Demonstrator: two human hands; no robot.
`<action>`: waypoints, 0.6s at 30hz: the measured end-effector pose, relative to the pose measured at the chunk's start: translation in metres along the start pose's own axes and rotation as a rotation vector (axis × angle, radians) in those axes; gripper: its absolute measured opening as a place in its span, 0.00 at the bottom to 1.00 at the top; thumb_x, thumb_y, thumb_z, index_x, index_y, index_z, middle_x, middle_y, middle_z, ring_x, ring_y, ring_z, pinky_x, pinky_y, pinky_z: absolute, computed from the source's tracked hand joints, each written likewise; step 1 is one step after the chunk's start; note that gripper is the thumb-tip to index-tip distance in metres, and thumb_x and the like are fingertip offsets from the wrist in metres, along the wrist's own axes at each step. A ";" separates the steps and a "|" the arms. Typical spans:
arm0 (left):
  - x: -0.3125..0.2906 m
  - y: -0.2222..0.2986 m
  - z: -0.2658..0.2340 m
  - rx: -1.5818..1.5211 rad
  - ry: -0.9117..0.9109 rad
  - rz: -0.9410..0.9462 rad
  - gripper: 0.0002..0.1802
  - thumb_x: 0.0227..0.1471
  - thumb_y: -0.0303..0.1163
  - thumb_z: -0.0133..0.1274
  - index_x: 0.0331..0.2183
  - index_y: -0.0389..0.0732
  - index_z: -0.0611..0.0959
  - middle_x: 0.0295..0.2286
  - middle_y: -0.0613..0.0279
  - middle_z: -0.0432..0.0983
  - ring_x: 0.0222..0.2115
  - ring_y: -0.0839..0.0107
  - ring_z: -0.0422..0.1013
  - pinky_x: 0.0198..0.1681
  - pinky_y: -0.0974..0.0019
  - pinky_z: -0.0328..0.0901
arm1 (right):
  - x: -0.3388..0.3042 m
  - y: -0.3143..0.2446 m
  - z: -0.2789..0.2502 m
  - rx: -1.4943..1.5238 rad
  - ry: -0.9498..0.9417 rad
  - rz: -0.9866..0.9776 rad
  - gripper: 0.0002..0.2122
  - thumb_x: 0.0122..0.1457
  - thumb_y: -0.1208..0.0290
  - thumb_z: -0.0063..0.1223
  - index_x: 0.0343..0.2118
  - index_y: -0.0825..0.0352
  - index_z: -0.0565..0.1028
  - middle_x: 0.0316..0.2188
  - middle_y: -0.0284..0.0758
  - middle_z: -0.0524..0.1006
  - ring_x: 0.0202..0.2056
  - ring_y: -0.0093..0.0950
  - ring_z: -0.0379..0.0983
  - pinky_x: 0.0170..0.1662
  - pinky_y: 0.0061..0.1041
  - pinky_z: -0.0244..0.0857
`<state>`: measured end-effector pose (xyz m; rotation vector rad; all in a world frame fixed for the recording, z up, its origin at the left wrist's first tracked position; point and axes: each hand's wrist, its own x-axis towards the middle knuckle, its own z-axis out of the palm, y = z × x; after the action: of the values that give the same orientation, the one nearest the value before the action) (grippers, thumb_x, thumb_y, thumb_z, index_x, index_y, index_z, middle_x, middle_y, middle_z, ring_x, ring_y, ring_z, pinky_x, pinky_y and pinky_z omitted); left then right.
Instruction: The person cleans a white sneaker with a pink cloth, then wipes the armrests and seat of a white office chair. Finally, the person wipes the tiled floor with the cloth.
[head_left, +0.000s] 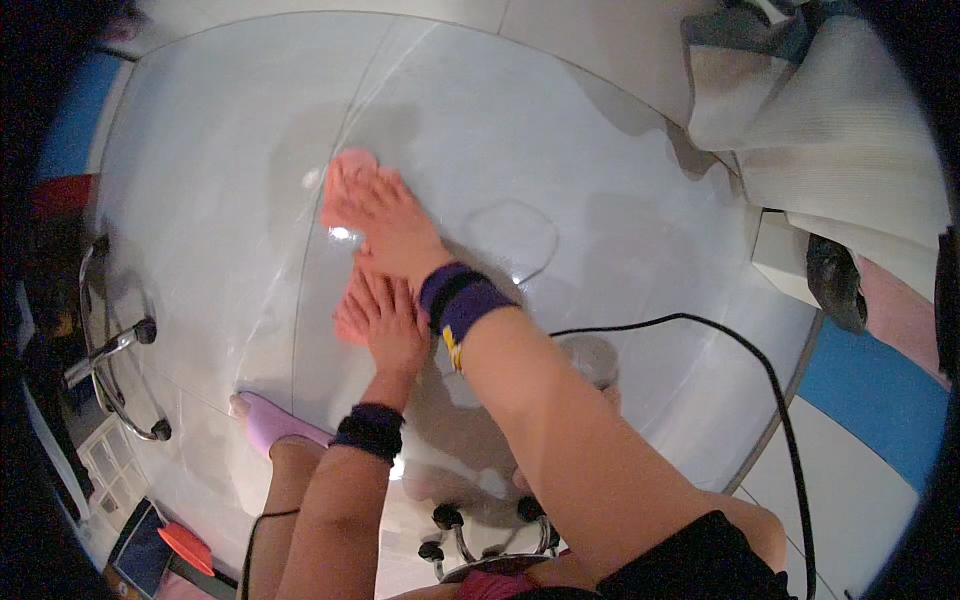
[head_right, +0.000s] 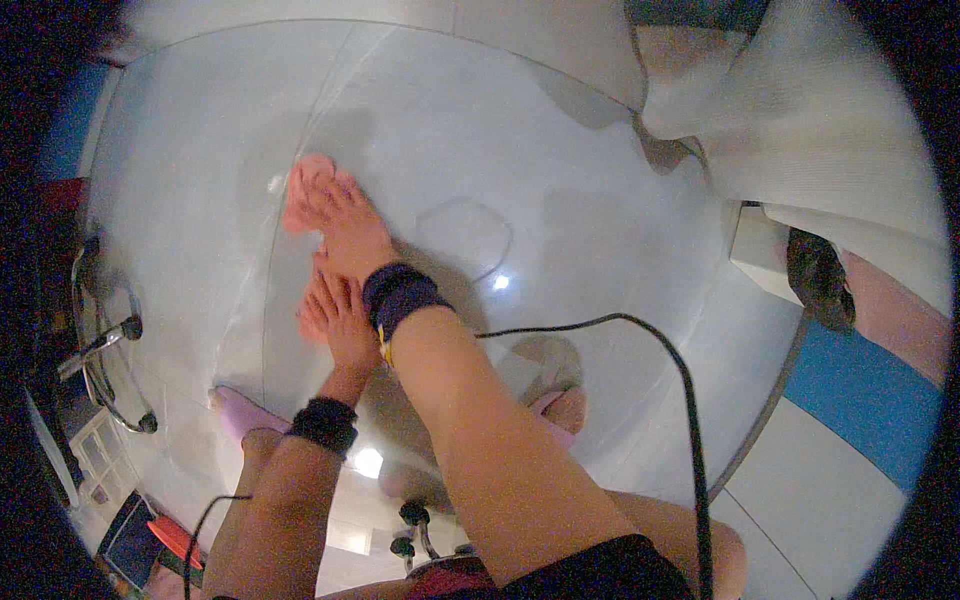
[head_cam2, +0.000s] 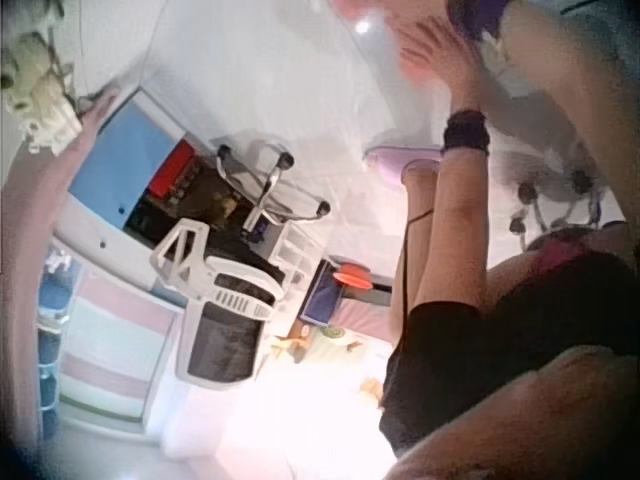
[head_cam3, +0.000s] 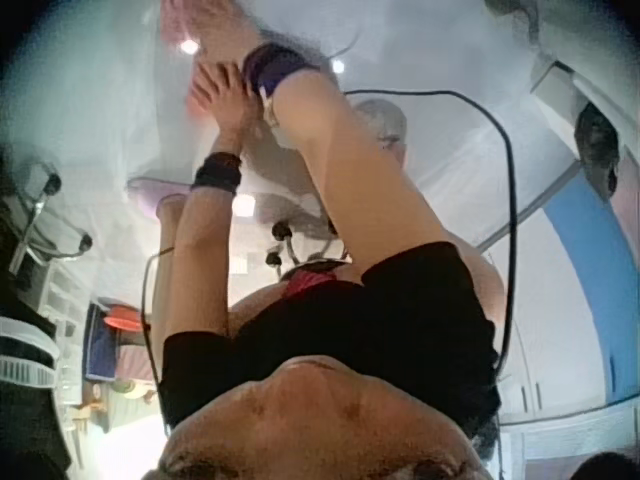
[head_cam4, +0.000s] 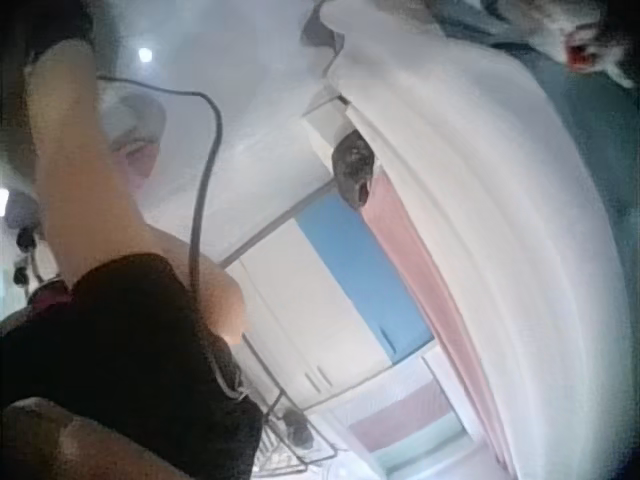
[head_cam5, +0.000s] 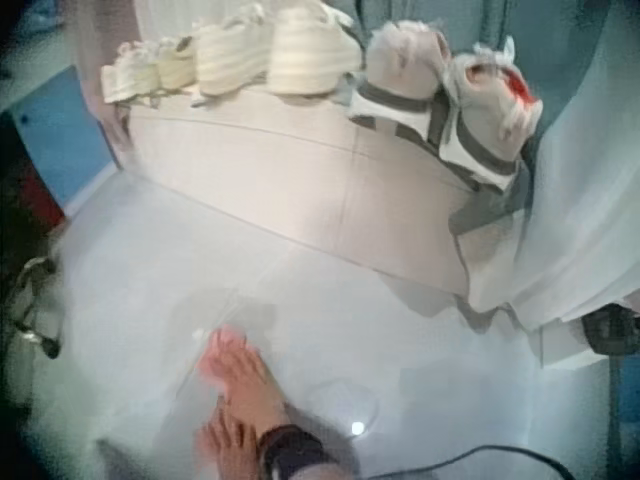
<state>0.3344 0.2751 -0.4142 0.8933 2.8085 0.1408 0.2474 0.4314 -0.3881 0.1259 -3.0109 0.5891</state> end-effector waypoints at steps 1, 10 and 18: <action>0.028 0.014 -0.003 -0.007 0.042 0.037 0.33 0.57 0.42 0.45 0.62 0.37 0.67 0.67 0.43 0.47 0.68 0.36 0.38 0.67 0.32 0.29 | 0.007 0.025 -0.005 -0.072 0.050 0.047 0.34 0.53 0.53 0.56 0.64 0.54 0.66 0.69 0.38 0.57 0.70 0.40 0.45 0.72 0.45 0.30; 0.157 0.155 0.007 -0.220 0.061 0.419 0.30 0.58 0.49 0.49 0.60 0.51 0.73 0.66 0.55 0.55 0.68 0.45 0.42 0.68 0.33 0.31 | -0.059 0.225 -0.084 -0.126 0.307 0.281 0.32 0.52 0.56 0.60 0.62 0.55 0.68 0.65 0.40 0.61 0.68 0.42 0.51 0.70 0.45 0.40; 0.084 0.230 0.028 -0.356 0.063 0.656 0.31 0.56 0.51 0.50 0.59 0.52 0.75 0.65 0.62 0.59 0.68 0.50 0.46 0.69 0.35 0.34 | -0.217 0.228 -0.092 -0.201 0.269 0.610 0.40 0.55 0.52 0.59 0.68 0.62 0.57 0.70 0.45 0.53 0.71 0.47 0.43 0.71 0.49 0.35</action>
<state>0.4023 0.5125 -0.4205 1.6764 2.3096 0.7363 0.4462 0.6911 -0.4063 -0.8323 -2.7858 0.2928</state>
